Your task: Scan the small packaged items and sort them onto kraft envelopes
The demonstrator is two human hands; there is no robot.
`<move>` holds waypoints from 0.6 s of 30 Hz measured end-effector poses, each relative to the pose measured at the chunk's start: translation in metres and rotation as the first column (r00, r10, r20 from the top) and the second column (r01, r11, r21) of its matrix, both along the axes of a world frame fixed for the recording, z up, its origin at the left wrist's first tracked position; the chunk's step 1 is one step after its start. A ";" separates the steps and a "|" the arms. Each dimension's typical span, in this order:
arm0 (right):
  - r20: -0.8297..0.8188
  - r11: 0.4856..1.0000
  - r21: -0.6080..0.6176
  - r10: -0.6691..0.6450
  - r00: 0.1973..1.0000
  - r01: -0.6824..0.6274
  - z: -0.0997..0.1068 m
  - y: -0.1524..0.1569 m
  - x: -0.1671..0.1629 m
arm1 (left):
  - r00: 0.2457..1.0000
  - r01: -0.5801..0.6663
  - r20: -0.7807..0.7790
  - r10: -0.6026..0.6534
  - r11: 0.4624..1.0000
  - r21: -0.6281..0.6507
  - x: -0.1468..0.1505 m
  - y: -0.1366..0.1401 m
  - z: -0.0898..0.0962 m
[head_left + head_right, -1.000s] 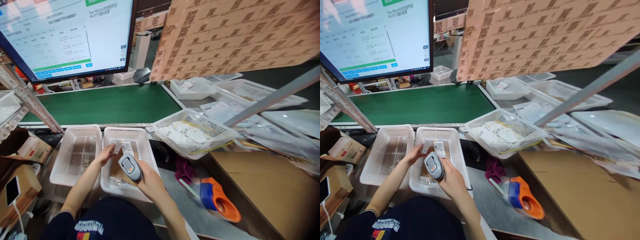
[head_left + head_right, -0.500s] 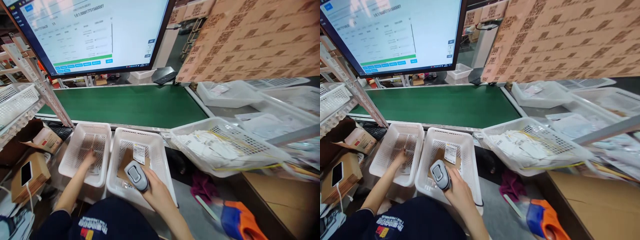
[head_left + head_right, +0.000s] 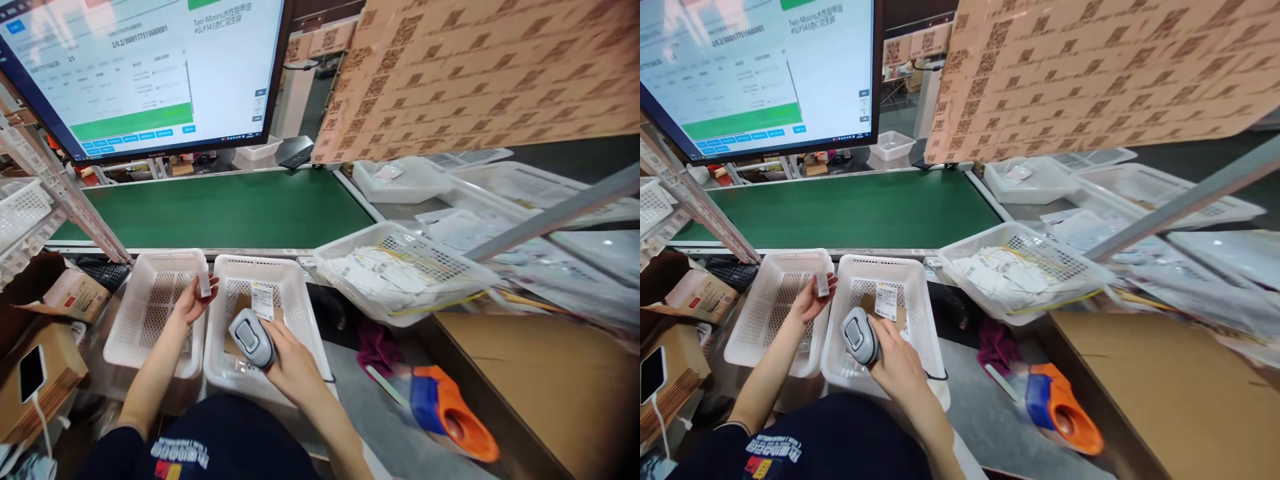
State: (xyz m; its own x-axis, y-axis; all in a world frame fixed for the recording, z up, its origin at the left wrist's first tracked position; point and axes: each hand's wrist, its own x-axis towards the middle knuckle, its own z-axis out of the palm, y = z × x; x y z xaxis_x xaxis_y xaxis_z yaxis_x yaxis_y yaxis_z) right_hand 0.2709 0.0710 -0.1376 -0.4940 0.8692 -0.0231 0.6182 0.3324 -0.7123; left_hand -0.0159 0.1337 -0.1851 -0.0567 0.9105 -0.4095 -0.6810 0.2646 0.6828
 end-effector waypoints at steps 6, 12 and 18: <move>0.026 0.999 0.042 0.010 1.000 -0.011 0.013 0.004 -0.001 | 0.979 0.165 -0.125 -0.161 0.986 0.028 0.037 0.002 -0.003; 0.013 0.997 0.072 0.021 1.000 -0.022 -0.001 -0.003 0.008 | 0.866 0.282 -0.445 -0.228 0.958 0.057 0.031 -0.010 -0.014; 0.034 0.998 0.055 0.030 0.999 -0.032 -0.012 -0.010 0.018 | 0.339 0.239 -0.922 -0.188 0.965 -0.109 -0.063 -0.041 -0.021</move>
State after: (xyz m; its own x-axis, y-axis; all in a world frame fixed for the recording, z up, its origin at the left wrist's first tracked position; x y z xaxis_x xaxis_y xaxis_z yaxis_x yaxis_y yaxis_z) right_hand 0.2893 0.0609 -0.1498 -0.5207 0.8537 0.0078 0.6297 0.3902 -0.6718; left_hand -0.0794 0.0924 -0.2059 -0.1741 0.9643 -0.1994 0.4537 0.2582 0.8529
